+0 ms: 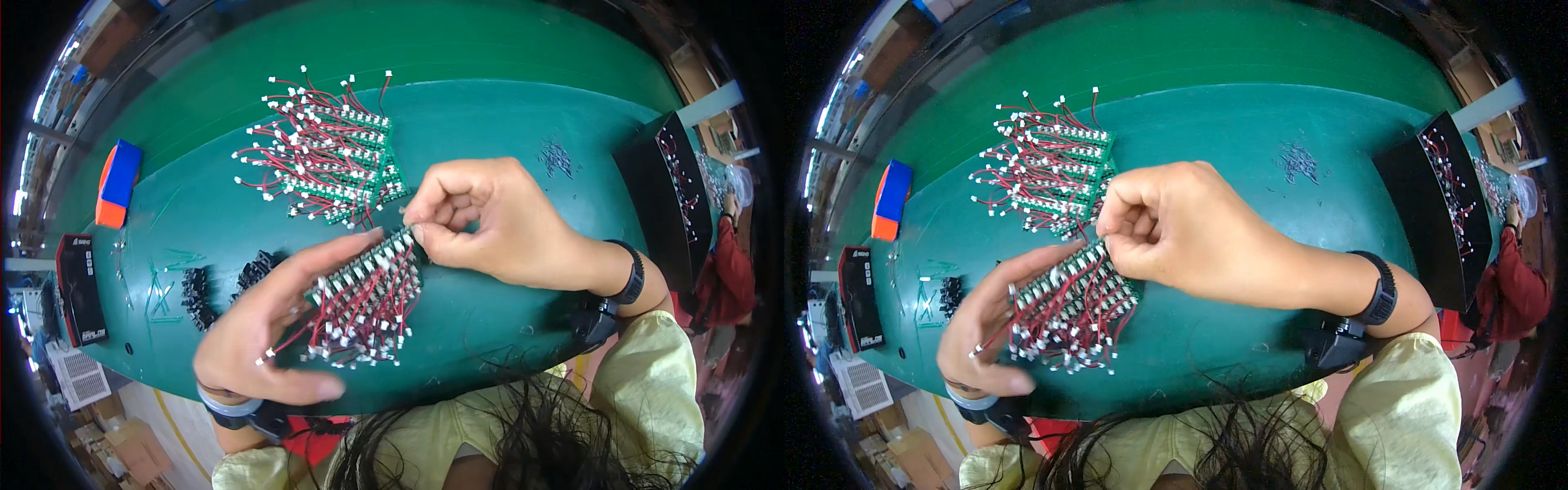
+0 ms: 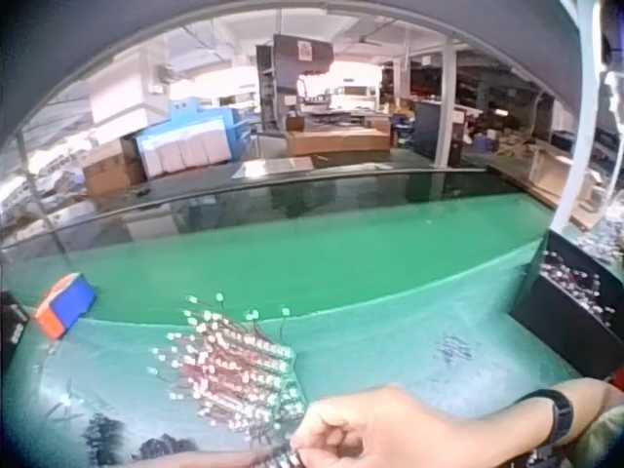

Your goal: Assembling small electrical connectors into plastic housings and organizing PCB panels.

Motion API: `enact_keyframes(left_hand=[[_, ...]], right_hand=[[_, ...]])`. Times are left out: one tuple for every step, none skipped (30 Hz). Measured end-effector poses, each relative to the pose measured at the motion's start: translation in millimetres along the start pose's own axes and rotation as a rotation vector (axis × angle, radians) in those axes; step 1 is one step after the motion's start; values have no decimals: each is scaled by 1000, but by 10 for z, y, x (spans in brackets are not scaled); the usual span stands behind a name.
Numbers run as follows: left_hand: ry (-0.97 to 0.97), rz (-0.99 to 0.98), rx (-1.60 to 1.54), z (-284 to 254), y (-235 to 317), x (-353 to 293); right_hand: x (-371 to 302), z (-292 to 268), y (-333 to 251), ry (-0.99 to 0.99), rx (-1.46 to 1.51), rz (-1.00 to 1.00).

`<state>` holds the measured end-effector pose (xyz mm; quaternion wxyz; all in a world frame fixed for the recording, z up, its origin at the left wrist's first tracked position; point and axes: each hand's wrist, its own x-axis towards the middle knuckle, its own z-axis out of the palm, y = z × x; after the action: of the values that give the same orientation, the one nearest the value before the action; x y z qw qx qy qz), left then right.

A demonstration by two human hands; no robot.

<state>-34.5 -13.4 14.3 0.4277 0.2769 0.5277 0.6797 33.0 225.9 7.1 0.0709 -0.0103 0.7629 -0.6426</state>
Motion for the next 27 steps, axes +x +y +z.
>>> enact_keyframes(left_hand=[[-3,3,46,-16,34,-19],[-4,8,92,-20,73,-27],[-14,13,133,-44,90,-9],[24,-81,233,-24,101,9],[61,-175,333,21,107,35],[201,-146,503,193,89,114],[234,-114,545,202,69,118],[266,-82,586,195,35,120],[292,-52,631,200,17,126],[325,-32,634,234,21,132],[332,-13,621,247,11,133],[340,8,605,255,-12,136],[348,28,590,260,-24,139],[353,8,536,261,-21,144],[359,-13,481,259,-21,146],[365,-34,426,255,-20,146],[359,-13,392,233,-47,144],[352,7,356,189,-103,147],[344,28,321,163,-135,154],[344,23,329,161,-136,160],[346,16,338,169,-130,156],[348,10,346,176,-123,153],[363,1,335,185,-117,150],[376,-8,322,193,-115,148],[388,-16,309,197,-116,148],[375,-12,281,192,-118,149],[363,-8,255,184,-118,152]], right_hand=[[-13,25,-38,-13,10,-5],[-21,53,-67,-27,20,-11],[-25,83,-69,-30,26,-21],[-26,115,-71,-33,32,-31],[-26,146,-74,-35,39,-41],[-25,171,-89,-21,35,-55],[-27,189,-100,-20,43,-50],[-30,204,-111,-18,52,-44],[-38,213,-113,-10,64,-38],[-46,217,-113,-16,64,-48],[-53,219,-111,-22,65,-57],[-60,215,-110,-28,62,-66],[-56,216,-95,-40,139,-51],[-43,220,-67,-52,216,-35],[-34,220,-49,-65,293,-18],[-29,202,-70,-82,335,34],[-25,176,-115,-99,376,87],[-21,157,-147,-115,417,140],[-25,152,-164,-110,417,156],[-31,153,-178,-104,417,171],[-34,156,-187,-102,419,187],[-31,158,-193,-87,405,187],[-24,163,-198,-72,391,186],[-22,172,-198,-54,376,186],[-24,189,-194,-52,383,181],[-30,211,-189,-51,389,176],[-35,226,-181,-49,396,169]])
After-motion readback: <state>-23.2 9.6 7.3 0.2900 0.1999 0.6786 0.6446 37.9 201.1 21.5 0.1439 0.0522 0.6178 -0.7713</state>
